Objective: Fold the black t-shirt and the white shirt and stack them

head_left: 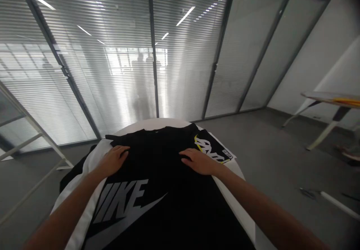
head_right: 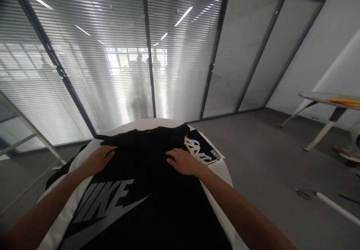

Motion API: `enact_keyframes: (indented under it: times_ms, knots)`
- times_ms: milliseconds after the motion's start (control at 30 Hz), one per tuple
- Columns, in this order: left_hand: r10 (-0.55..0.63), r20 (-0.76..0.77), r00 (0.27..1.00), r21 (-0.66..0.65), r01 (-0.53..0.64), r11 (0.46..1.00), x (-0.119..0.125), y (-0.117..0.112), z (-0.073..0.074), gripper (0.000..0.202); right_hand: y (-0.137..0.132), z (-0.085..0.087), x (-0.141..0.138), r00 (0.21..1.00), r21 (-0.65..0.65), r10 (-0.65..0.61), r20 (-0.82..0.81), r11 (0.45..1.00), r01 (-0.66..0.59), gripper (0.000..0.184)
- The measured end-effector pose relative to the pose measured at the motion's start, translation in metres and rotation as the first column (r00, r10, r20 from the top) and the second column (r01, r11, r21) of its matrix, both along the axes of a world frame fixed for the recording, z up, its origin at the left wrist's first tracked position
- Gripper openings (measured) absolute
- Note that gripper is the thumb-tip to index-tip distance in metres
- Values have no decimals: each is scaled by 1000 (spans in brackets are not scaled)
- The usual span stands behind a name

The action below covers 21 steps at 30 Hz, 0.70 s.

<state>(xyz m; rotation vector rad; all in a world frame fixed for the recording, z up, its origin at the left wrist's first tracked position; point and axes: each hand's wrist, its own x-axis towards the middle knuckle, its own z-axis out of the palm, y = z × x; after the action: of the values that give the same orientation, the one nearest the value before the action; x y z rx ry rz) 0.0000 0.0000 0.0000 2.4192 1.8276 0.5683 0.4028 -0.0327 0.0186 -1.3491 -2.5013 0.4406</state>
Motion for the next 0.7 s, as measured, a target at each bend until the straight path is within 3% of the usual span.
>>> enact_keyframes:
  times_ms: [167,267,367,500,700]
  knots:
    - [135,-185,973,22,-133,991,35,27,-41,52,45,-38,-52,993,95,-121,9,988,120,52]
    - [152,-255,955,-50,-170,984,39,31,-67,53,61,-62,-70,982,79,-183,45,981,180,57]
    - [154,-290,945,-35,-171,985,36,29,-84,54,67,-86,-73,966,54,-235,109,972,231,60]
    - [148,-268,952,-15,-158,987,33,27,-89,54,67,-103,-68,950,72,-280,141,960,272,59]
    - [174,-92,980,0,-174,985,30,33,-81,46,67,-101,-66,939,32,-308,152,951,307,59]
